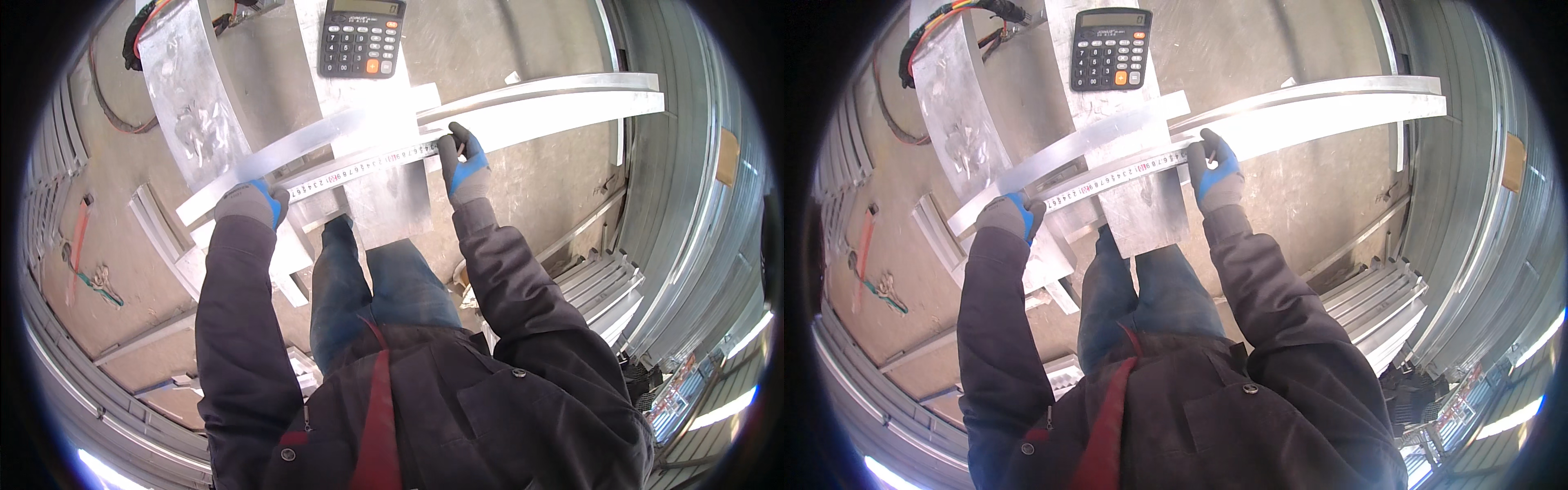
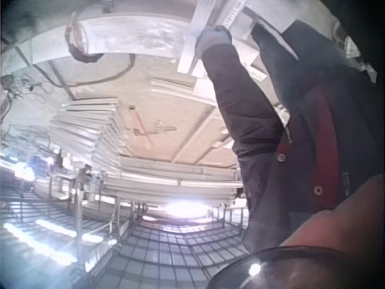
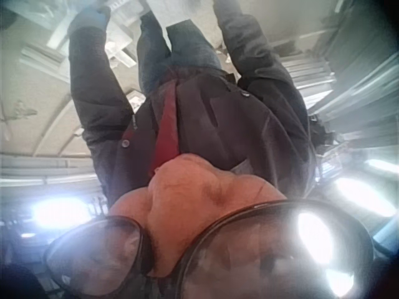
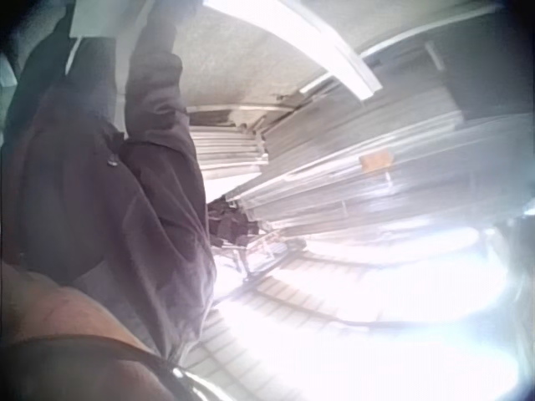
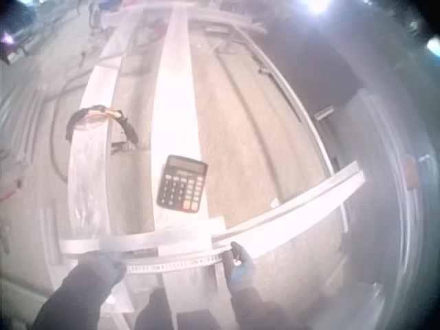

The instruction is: The person measures a curved aluminum profile with a tape measure and marks it with a pencil. They use a calculator to compute dimensions, then reposition the tape measure to mark additional points on the profile.

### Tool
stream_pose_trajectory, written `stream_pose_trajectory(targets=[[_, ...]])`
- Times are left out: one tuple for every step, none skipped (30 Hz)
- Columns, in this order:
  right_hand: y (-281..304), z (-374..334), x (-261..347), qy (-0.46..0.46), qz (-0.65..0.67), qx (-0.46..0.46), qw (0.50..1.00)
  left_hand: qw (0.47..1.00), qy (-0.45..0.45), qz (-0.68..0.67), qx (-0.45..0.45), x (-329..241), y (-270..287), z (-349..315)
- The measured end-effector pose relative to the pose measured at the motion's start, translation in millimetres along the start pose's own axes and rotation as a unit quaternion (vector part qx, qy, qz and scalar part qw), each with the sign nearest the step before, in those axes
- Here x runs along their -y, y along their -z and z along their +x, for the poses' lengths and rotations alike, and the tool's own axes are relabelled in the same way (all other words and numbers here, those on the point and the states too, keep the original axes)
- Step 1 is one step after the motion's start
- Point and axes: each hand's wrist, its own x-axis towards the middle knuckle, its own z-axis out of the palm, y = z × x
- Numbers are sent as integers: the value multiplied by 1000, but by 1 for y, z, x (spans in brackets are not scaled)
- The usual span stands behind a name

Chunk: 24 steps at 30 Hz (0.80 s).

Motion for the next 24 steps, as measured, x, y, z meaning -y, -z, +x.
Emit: stream_pose_trajectory(targets=[[3,2,5,46,-13,-16,999,1000,10,10,4,-1,0,1],[6,6,12,75,-26,-29,996,1000,17,5,9,-1,0,1],[8,9,21,94,-41,-43,994,1000,11,8,4,-1,-1,0],[8,17,32,109,-52,-49,991,1000,3,11,-4,-1,-1,0],[9,26,45,164,-62,-49,983,1000,-5,18,-13,0,-2,0],[7,38,60,169,-59,-38,983,1000,-6,11,-23,0,-2,-1],[5,50,75,161,-58,-26,985,999,-7,7,-32,1,-2,-1],[4,60,87,153,-19,-12,988,1000,-3,10,-27,0,-3,-2],[3,67,97,142,20,6,990,1000,4,18,-9,-1,-2,-1],[3,70,104,134,18,3,991,1000,8,6,4,-2,-1,-1],[1,71,109,145,22,4,989,1000,14,-2,22,-4,2,0],[0,65,109,168,17,5,986,1000,10,4,20,-4,4,-1],[0,56,105,162,-3,0,987,1000,6,9,19,-4,5,-3],[-2,48,100,177,-18,-2,984,1000,3,18,8,-5,7,-3],[-3,40,93,191,-34,-3,981,1000,5,5,21,-5,9,-4],[-3,31,85,197,-43,2,979,1000,11,-4,28,-6,10,-5],[-3,24,76,172,-48,15,984,999,18,-6,34,-5,11,-5],[-2,20,69,161,-63,19,985,999,14,-14,38,-5,12,-5],[-1,19,61,150,-78,22,985,999,11,-16,42,-5,11,-4],[1,19,55,144,-75,18,987,999,8,-18,46,-5,11,-3],[2,22,50,141,-72,14,987,999,8,-10,30,-4,10,-2],[3,27,46,132,-60,11,989,1000,9,-1,13,-5,7,-2],[6,31,44,133,-59,11,989,1000,12,12,0,-4,5,-1],[8,35,42,125,-64,9,990,1000,24,12,13,-4,3,2]])
